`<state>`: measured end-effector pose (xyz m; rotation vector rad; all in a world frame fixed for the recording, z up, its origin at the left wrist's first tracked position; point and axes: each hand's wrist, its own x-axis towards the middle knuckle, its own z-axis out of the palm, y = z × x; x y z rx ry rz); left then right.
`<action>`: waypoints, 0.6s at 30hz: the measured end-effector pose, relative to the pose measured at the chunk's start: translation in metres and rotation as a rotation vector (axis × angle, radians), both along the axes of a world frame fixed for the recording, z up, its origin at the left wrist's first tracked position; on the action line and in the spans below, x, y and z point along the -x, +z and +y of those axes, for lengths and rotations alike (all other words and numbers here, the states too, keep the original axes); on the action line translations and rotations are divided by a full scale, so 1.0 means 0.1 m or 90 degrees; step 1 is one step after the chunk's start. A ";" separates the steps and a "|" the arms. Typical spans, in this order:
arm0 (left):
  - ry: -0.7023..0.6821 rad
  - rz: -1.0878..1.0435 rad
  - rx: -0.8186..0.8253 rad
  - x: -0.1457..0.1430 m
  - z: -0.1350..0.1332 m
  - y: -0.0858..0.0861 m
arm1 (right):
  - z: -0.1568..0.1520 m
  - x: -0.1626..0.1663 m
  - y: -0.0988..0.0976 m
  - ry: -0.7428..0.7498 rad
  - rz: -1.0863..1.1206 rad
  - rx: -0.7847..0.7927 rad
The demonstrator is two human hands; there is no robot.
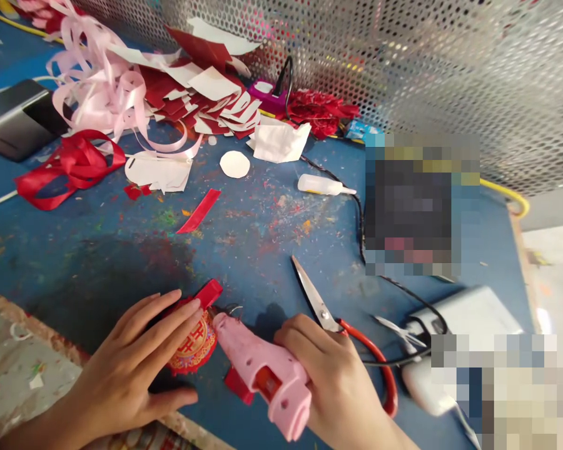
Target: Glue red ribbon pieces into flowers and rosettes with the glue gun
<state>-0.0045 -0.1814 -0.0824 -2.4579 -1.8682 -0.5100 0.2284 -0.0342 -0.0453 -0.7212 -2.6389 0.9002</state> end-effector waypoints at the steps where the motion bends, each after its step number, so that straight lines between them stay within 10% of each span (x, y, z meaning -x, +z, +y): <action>1: 0.003 -0.007 -0.004 0.00 0.00 0.00 | 0.00 0.00 -0.01 -0.002 -0.006 0.000; 18: 0.033 -0.074 -0.028 -0.03 0.00 0.00 | -0.03 -0.04 -0.06 -0.001 -0.041 -0.047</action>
